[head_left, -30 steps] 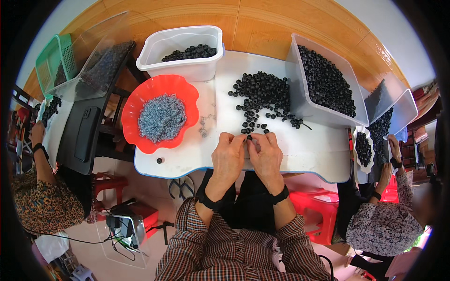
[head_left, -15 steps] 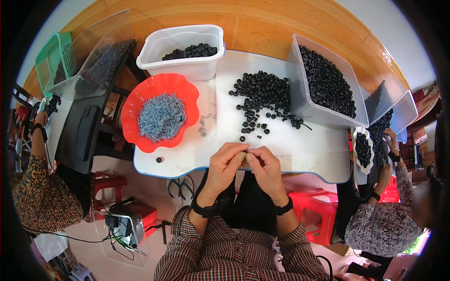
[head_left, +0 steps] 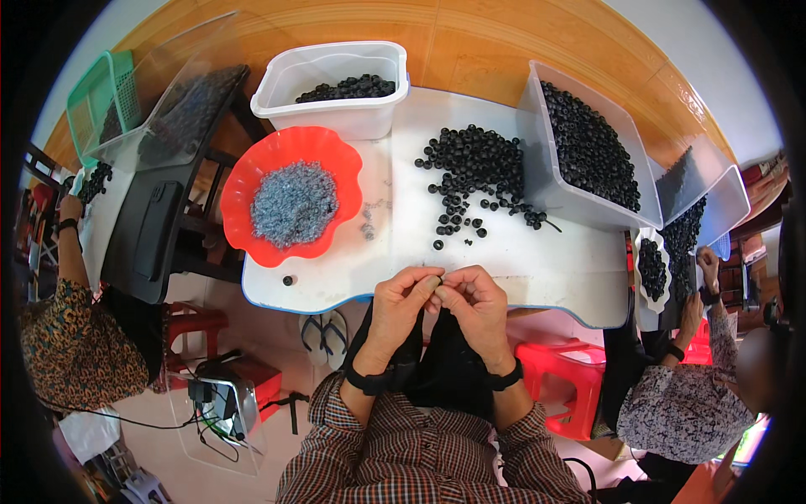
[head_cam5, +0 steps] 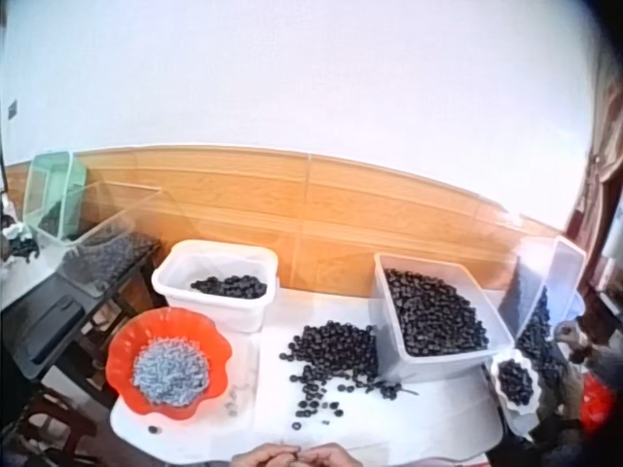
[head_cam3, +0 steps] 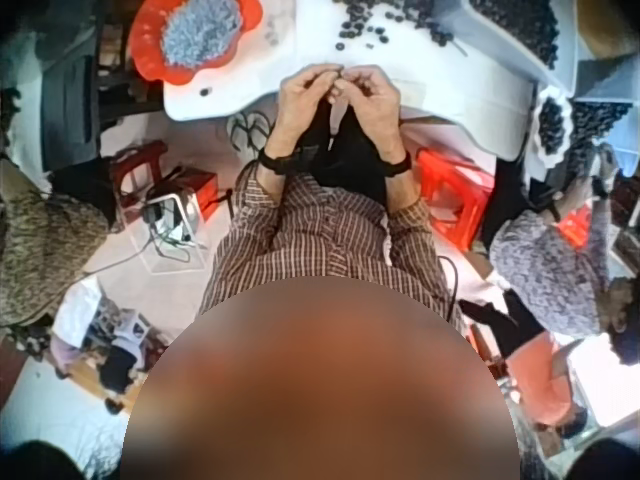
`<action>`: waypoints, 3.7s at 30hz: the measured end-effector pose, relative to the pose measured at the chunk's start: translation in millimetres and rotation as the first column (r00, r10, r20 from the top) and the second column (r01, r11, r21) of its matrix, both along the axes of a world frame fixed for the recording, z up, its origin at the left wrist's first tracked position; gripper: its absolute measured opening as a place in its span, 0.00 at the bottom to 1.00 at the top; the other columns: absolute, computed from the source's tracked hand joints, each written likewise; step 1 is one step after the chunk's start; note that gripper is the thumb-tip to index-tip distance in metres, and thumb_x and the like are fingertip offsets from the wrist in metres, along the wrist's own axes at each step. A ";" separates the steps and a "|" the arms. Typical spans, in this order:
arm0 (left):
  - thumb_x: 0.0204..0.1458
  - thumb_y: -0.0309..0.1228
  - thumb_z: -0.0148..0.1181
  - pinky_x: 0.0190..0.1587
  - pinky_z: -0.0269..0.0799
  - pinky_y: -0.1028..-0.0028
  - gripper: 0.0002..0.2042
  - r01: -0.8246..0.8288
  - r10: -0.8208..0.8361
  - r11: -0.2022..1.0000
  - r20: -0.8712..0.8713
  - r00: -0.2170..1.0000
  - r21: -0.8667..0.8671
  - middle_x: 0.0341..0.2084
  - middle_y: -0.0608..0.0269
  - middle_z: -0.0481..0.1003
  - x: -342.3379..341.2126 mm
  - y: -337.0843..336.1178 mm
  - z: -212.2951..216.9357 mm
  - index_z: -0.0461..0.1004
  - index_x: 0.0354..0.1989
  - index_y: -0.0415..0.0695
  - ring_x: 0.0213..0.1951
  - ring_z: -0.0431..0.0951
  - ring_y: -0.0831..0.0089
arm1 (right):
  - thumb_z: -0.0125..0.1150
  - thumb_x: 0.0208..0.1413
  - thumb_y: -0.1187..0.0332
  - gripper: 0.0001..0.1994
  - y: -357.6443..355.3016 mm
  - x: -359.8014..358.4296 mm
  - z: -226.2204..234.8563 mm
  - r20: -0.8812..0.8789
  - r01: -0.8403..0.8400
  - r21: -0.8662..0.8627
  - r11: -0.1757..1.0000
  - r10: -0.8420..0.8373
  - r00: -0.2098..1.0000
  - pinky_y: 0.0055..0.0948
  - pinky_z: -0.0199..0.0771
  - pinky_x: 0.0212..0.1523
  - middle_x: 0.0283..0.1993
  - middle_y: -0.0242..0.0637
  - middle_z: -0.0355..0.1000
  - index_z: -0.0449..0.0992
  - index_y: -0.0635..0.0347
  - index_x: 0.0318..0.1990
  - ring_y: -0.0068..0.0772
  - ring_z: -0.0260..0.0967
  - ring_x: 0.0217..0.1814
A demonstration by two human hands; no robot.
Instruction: Manually sorting and inspecting black plastic pellets at a production table.
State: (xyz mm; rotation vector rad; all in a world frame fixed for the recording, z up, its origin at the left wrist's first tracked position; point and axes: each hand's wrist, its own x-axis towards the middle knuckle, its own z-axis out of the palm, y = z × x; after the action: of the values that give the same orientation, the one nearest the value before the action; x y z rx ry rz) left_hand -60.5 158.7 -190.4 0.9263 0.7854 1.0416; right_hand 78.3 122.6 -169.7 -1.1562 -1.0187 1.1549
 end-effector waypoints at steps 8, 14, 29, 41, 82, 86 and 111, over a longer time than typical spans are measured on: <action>0.59 0.27 0.58 0.26 0.71 0.83 0.09 -0.023 0.022 0.996 -0.007 1.000 -0.084 0.26 0.65 0.77 -4.9 0.1 -2.5 0.78 0.44 0.35 0.24 0.73 0.82 | 0.63 0.52 0.80 0.09 0.3 -4.0 -7.6 0.463 0.019 0.151 0.988 -0.088 0.882 0.23 0.74 0.28 0.33 0.37 0.71 0.69 0.64 0.38 0.26 0.73 0.29; 0.59 0.28 0.59 0.24 0.70 0.84 0.09 -0.055 0.057 0.992 0.016 0.998 -0.113 0.25 0.66 0.77 -2.6 -1.5 -1.5 0.79 0.43 0.36 0.23 0.73 0.83 | 0.64 0.51 0.81 0.09 1.1 -12.2 0.5 0.637 0.014 0.367 0.930 -0.263 0.725 0.26 0.74 0.28 0.33 0.39 0.69 0.70 0.63 0.37 0.32 0.73 0.28; 0.59 0.30 0.59 0.24 0.69 0.84 0.10 0.005 0.044 0.966 0.180 0.983 -0.260 0.25 0.66 0.76 -11.2 1.0 2.7 0.79 0.42 0.35 0.23 0.73 0.83 | 0.64 0.50 0.82 0.10 6.2 -2.8 -5.6 0.479 -0.047 0.267 0.962 -0.090 0.873 0.23 0.73 0.28 0.33 0.36 0.69 0.68 0.63 0.36 0.23 0.70 0.28; 0.58 0.29 0.60 0.23 0.68 0.83 0.10 -0.018 0.064 0.959 0.156 0.986 -0.282 0.26 0.65 0.77 -6.1 -2.1 3.3 0.78 0.42 0.35 0.23 0.73 0.81 | 0.67 0.48 0.82 0.12 8.4 -7.4 3.6 0.517 -0.021 0.337 0.941 -0.166 0.839 0.22 0.72 0.26 0.35 0.37 0.71 0.72 0.63 0.38 0.24 0.70 0.28; 0.59 0.26 0.57 0.24 0.74 0.81 0.07 -0.120 0.115 0.990 -0.073 0.991 -0.075 0.26 0.62 0.78 -4.4 -3.9 14.3 0.77 0.40 0.35 0.23 0.76 0.79 | 0.62 0.52 0.82 0.08 6.8 -1.1 0.5 0.507 -0.048 0.301 0.953 -0.117 0.854 0.20 0.76 0.33 0.38 0.37 0.73 0.72 0.66 0.39 0.23 0.73 0.33; 0.56 0.22 0.59 0.27 0.74 0.78 0.05 -0.166 0.408 0.822 -0.361 0.838 0.544 0.28 0.59 0.76 4.7 -8.7 27.0 0.77 0.39 0.37 0.25 0.78 0.75 | 0.57 0.60 0.78 0.06 2.4 -5.9 -0.4 0.020 0.040 0.091 0.995 -0.042 0.999 0.20 0.74 0.39 0.40 0.34 0.74 0.74 0.66 0.43 0.21 0.72 0.38; 0.58 0.24 0.58 0.27 0.70 0.83 0.05 -0.239 0.347 0.905 -0.289 0.892 0.351 0.26 0.66 0.75 10.5 -12.0 9.1 0.77 0.38 0.36 0.24 0.72 0.83 | 0.65 0.53 0.80 0.08 -0.6 -8.0 -16.4 -0.152 0.081 0.001 0.997 -0.080 0.985 0.16 0.71 0.35 0.35 0.30 0.74 0.76 0.63 0.39 0.17 0.70 0.34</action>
State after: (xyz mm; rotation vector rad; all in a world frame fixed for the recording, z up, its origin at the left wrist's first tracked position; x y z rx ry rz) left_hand -50.0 146.7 -181.2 1.3093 1.1041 1.3139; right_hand 70.2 122.0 -186.1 -1.0772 -0.8518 1.1553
